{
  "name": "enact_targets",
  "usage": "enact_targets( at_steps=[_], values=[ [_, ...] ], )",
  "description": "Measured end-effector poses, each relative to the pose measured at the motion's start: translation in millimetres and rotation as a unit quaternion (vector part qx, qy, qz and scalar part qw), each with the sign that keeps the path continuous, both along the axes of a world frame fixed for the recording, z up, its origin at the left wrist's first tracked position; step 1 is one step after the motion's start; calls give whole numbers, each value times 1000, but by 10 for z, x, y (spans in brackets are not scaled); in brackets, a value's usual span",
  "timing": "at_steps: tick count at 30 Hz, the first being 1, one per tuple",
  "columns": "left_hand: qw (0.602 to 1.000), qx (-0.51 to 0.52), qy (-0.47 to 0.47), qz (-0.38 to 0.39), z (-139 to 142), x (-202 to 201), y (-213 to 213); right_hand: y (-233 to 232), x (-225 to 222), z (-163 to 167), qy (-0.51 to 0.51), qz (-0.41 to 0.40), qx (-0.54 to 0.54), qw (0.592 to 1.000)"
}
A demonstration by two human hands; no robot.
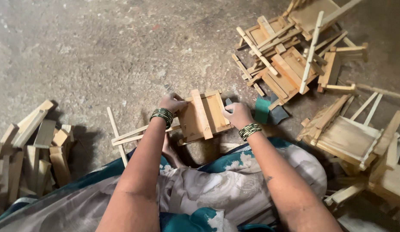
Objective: The person sits on the floor of a workshop surrounded by small unfinished wooden chairs and parts. They hold a small wooden chair, rub its surfaces with a sanding block, turn the piece to reach different sides, and set it back among the pile of chairs.
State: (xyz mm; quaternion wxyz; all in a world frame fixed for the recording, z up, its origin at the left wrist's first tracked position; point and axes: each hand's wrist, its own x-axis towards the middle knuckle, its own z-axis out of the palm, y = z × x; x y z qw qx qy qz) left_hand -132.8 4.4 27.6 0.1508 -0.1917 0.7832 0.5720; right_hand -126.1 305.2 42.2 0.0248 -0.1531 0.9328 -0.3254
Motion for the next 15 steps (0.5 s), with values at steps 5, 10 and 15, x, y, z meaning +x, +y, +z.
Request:
enact_targets(
  at_steps=[5, 10, 15],
  values=[
    [995, -65, 62, -31, -74, 153, -96, -94, 16, -52, 86, -6, 51, 995],
    [940, -266, -82, -200, -84, 361, -438, -49, 69, 208, 133, -29, 36, 990],
    [880, -311, 21, -358, -154, 538, -531, -189, 156, 611, 225, -7, -91, 970]
  ],
)
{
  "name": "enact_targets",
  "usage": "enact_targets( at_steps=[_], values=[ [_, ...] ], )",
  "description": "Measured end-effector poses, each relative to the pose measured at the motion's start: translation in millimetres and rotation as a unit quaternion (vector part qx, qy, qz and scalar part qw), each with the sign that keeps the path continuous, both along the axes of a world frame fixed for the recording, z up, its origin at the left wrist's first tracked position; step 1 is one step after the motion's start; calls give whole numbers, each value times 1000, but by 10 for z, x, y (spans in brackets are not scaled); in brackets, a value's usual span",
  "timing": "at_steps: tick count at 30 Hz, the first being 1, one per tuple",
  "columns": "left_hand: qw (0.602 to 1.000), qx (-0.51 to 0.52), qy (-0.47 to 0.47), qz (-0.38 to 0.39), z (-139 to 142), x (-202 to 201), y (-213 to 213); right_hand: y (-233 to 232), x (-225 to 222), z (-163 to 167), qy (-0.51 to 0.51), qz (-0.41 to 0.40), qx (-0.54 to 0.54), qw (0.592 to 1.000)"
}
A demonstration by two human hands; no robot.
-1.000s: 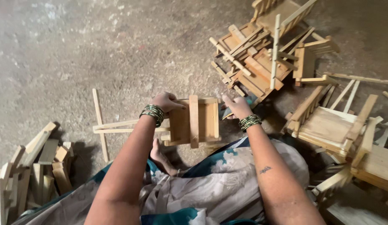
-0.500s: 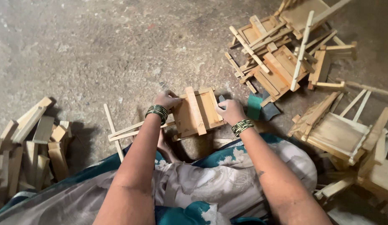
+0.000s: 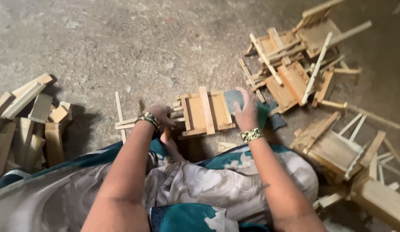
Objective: The person sits on the floor of a workshop surrounded by small unfinished wooden chairs and parts. They hold a small wooden chair, rub its surfaces with a sanding block, turn the piece to reach different sides, and set it back among the pile of chairs.
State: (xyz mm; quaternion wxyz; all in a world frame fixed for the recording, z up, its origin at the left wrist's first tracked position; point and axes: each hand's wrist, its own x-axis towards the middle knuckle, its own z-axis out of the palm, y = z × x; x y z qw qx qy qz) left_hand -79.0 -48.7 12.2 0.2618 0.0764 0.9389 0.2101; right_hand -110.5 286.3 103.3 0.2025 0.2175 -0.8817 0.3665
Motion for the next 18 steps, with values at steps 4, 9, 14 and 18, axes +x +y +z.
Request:
enact_targets(
  at_steps=[4, 9, 14, 18],
  values=[
    [998, 14, 37, 41, 110, -5, 28, -244, -59, 65, -204, -23, -3, 979],
    [993, -24, 94, 72, 277, -89, 188, -480, -378, -82, 25, 84, 101, 991],
    [986, -35, 132, 97, 162, -27, 181, -578, -347, -141, -8, 154, 315, 937],
    [989, -7, 112, 101, 6, -9, 122, -267, 230, -114, -5, 224, 347, 911]
  ],
)
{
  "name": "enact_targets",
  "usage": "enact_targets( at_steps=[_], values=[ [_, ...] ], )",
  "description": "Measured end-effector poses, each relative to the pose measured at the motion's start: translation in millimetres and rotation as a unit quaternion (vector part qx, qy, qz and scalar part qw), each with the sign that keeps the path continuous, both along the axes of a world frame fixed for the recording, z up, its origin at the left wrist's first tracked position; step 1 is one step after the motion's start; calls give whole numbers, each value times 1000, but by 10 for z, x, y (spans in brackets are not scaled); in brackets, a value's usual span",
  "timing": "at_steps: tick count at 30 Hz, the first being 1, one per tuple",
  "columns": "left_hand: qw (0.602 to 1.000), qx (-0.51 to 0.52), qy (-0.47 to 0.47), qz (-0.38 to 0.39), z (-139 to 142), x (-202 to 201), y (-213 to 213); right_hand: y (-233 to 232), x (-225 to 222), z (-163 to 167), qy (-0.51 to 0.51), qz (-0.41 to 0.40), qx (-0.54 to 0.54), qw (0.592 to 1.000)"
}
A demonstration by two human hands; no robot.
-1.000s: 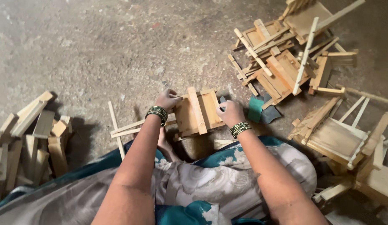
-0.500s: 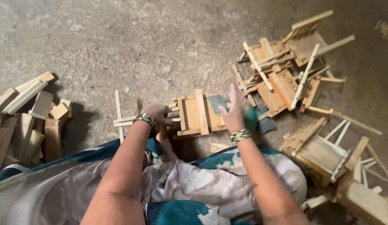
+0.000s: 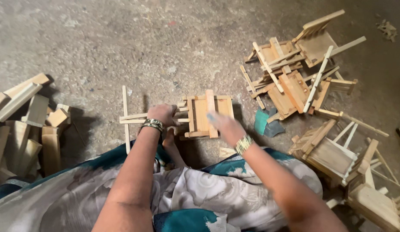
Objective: The person sits on the floor of a workshop surrounded by small unfinished wooden chairs and parts. They hold a small wooden chair, rub its surfaces with a sanding block, turn the piece to reach different sides, and set it back among the pile of chairs.
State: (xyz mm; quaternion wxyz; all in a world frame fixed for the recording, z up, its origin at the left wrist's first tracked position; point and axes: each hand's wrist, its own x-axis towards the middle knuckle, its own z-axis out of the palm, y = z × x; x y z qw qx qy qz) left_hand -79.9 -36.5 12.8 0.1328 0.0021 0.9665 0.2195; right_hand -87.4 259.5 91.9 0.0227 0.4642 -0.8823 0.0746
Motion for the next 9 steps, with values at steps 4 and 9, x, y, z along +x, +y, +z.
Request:
enact_targets(
  at_steps=[4, 9],
  values=[
    [999, -12, -40, -12, -7, -28, 19, 280, 347, 241, -184, -19, 15, 983],
    [999, -19, -38, -2, 110, 24, 33, 236, -233, 544, -127, -156, -172, 964]
  ],
)
